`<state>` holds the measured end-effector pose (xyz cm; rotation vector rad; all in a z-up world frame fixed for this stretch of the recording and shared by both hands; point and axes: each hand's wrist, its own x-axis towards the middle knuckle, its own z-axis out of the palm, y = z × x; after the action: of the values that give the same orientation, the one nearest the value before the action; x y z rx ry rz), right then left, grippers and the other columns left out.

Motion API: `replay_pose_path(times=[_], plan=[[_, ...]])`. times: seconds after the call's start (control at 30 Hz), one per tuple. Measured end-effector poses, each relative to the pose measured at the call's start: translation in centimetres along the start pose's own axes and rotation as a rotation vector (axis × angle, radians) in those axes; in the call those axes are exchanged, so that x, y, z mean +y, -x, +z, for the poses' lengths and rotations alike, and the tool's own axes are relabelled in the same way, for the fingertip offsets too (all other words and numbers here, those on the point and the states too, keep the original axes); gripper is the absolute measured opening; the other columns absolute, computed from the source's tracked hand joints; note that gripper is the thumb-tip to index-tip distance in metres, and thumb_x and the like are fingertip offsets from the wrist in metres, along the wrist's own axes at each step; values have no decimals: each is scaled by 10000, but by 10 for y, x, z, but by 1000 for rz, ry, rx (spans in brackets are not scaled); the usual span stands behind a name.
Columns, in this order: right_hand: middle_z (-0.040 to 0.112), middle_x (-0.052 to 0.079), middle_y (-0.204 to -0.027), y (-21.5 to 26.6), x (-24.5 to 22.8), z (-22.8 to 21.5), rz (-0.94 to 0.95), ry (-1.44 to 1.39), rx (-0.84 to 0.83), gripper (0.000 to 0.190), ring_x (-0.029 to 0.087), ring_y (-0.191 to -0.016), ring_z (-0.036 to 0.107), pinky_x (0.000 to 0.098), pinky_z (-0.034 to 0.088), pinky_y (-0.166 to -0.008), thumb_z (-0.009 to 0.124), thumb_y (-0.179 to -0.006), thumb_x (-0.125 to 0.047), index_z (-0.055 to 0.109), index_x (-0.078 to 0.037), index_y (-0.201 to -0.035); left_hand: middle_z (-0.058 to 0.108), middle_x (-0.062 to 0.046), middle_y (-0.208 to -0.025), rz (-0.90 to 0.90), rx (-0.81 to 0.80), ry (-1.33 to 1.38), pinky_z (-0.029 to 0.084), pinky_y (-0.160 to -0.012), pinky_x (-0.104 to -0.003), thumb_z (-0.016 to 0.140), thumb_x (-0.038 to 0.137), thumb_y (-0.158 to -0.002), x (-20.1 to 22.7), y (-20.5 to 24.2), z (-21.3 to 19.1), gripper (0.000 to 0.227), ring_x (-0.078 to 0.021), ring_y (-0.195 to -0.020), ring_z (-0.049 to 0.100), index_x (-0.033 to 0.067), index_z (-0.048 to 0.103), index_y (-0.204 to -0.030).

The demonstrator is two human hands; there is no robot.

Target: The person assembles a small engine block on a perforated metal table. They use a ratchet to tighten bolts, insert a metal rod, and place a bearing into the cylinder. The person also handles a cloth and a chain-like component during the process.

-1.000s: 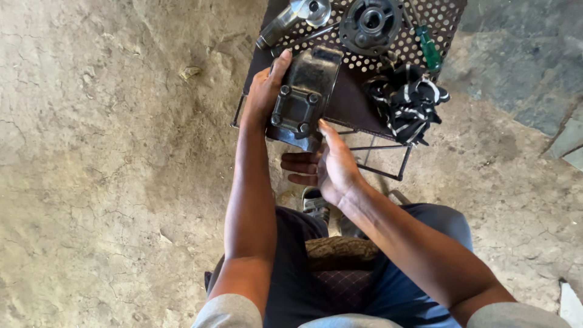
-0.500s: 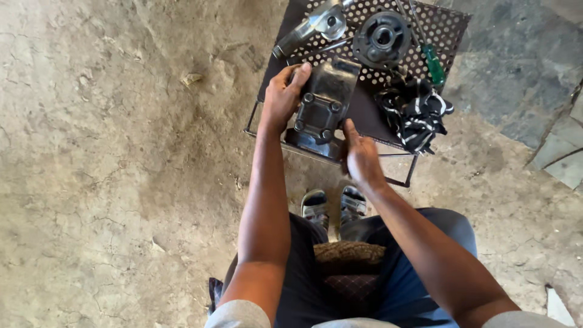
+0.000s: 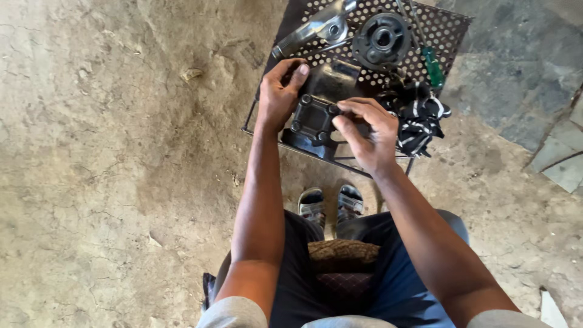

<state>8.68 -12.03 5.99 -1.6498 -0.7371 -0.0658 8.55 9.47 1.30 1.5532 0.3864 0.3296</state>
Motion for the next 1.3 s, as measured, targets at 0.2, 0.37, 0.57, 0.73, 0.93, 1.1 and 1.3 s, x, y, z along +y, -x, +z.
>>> replay_pose_path(times=[0.2,0.37,0.57,0.73,0.93,1.1,1.3], plan=[[709,104,-1054,-8,0,4,41,10,-9,163,112,-853,701,231,577,-724,823,-938,-42,737,17,-1064,748,-45,-999,-22,-25,14,544,-850,-269,694,238,-994,1,6,0,287,-105,-926,655,19,732,-1176],[700,91,-1054,-9,4,0,43,7,-23,130,109,-853,692,232,564,-722,801,-958,-22,734,11,-1064,727,-69,-1223,160,-85,107,493,-1042,-305,695,114,-985,7,13,-11,174,-153,-1160,658,-9,760,-1090],[701,79,-1050,-10,13,-2,43,-23,-49,125,118,-870,683,239,557,-746,798,-952,-2,755,3,-1070,738,-147,-1237,227,-224,204,391,-1187,-336,697,-23,-927,25,51,-24,227,-200,-1385,553,-22,763,-1145],[688,74,-1020,-10,11,-3,39,5,-60,145,113,-837,675,230,551,-708,832,-908,-24,744,-3,-1020,779,-130,-1145,136,-58,96,487,-1092,-335,723,24,-884,29,59,-14,207,-204,-1199,685,9,785,-1081],[700,77,-1011,-15,10,-2,-61,112,-49,133,160,-851,693,258,552,-724,822,-892,-1,739,-13,-995,789,-139,-1090,279,-117,-30,460,-1135,-394,766,61,-847,28,46,-21,180,-226,-1106,733,7,785,-1018],[719,74,-996,-17,5,-2,27,113,-80,130,155,-797,715,252,569,-669,808,-868,31,739,-23,-965,802,-134,-1039,298,-140,-67,422,-1166,-441,786,102,-829,25,41,-22,161,-226,-1050,757,16,799,-965],[729,78,-1010,-21,14,-2,-68,116,-134,155,162,-868,739,258,611,-738,770,-875,68,741,-23,-997,799,-128,-1024,304,-135,-23,530,-1026,-366,785,69,-824,24,42,-23,147,-200,-1012,756,16,796,-960]])
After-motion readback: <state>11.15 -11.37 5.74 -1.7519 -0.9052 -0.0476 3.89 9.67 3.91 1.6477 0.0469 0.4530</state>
